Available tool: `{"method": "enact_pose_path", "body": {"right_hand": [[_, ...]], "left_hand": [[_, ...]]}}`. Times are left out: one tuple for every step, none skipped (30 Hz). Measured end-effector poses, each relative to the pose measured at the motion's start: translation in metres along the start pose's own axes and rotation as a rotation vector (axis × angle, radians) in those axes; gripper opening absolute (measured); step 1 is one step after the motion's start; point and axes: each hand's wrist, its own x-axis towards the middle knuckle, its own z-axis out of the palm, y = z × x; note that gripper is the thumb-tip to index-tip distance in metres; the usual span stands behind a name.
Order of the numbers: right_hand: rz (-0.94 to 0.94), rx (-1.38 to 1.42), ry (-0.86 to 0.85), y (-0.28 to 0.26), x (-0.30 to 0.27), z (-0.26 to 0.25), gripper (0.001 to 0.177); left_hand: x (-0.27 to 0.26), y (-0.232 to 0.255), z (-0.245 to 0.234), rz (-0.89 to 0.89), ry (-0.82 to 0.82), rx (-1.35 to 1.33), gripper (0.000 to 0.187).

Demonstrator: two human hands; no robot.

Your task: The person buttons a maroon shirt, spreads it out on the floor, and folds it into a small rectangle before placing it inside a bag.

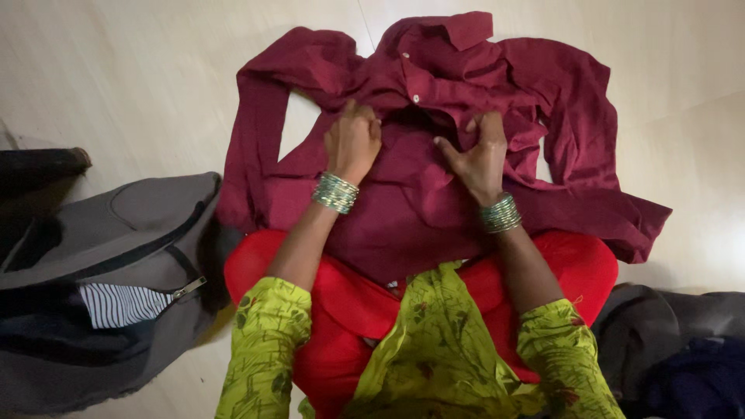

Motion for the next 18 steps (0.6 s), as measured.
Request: {"method": "enact_pose_path", "body": {"right_hand": [[-0.001, 0.0, 0.003, 0.002, -0.001, 0.001, 0.051], [-0.02, -0.038, 0.029, 0.004, -0.004, 0.003, 0.046], [-0.039, -0.075, 0.055, 0.007, -0.007, 0.004, 0.043], [-0.041, -0.072, 0.054, 0.01, -0.008, 0.002, 0.043], [-0.012, -0.02, 0.014, 0.012, -0.01, 0.0, 0.039], [0.014, 0.03, -0.024, 0.013, -0.01, -0.002, 0.035], [0.009, 0.029, -0.022, 0.01, -0.01, -0.004, 0.035], [0.056, 0.04, -0.061, 0.007, -0.012, -0.007, 0.031], [0.103, 0.051, -0.101, 0.002, -0.015, -0.012, 0.027], [0.096, 0.051, -0.095, -0.002, -0.017, -0.016, 0.027], [0.083, 0.053, -0.09, -0.006, -0.019, -0.021, 0.024], [0.07, 0.054, -0.084, -0.011, -0.02, -0.025, 0.02], [0.062, 0.054, -0.077, -0.015, -0.022, -0.028, 0.02], [-0.061, -0.044, -0.014, -0.017, -0.026, -0.032, 0.019], [-0.184, -0.142, 0.049, -0.018, -0.031, -0.035, 0.019], [-0.19, -0.144, 0.055, -0.019, -0.036, -0.037, 0.019], [-0.023, -0.021, -0.026, -0.02, -0.043, -0.038, 0.019], [0.14, 0.106, -0.112, -0.02, -0.048, -0.039, 0.019]], "left_hand": [[0.0, -0.001, -0.002, -0.048, -0.032, -0.179, 0.01], [0.0, -0.004, -0.006, -0.047, -0.032, -0.177, 0.01], [-0.002, -0.007, -0.012, -0.284, -0.244, -0.52, 0.011], [-0.004, -0.01, -0.017, -0.523, -0.457, -0.863, 0.015], [-0.008, -0.011, -0.021, -0.524, -0.454, -0.86, 0.015], [-0.011, -0.012, -0.024, -0.503, -0.418, -1.01, 0.016], [-0.014, -0.014, -0.025, -0.479, -0.381, -1.158, 0.017], [-0.018, -0.014, -0.024, -0.477, -0.379, -1.161, 0.017], [-0.023, -0.013, -0.022, -0.459, -0.343, -1.158, 0.018], [-0.028, -0.011, -0.021, -0.434, -0.305, -1.154, 0.02], [-0.034, -0.008, -0.019, -0.426, -0.3, -1.153, 0.02], [-0.038, -0.006, -0.018, -0.392, -0.265, -1.16, 0.018], [-0.042, -0.004, -0.019, -0.357, -0.231, -1.167, 0.017], [-0.047, -0.001, -0.021, -0.349, -0.229, -1.167, 0.017], [-0.054, 0.004, -0.023, -0.421, -0.228, -0.959, 0.015], [-0.06, 0.009, -0.026, -0.49, -0.224, -0.752, 0.013], [-0.068, 0.014, -0.029, -0.483, -0.22, -0.755, 0.013], [-0.075, 0.02, -0.032, -0.21, 0.033, -0.488, 0.018]]}}
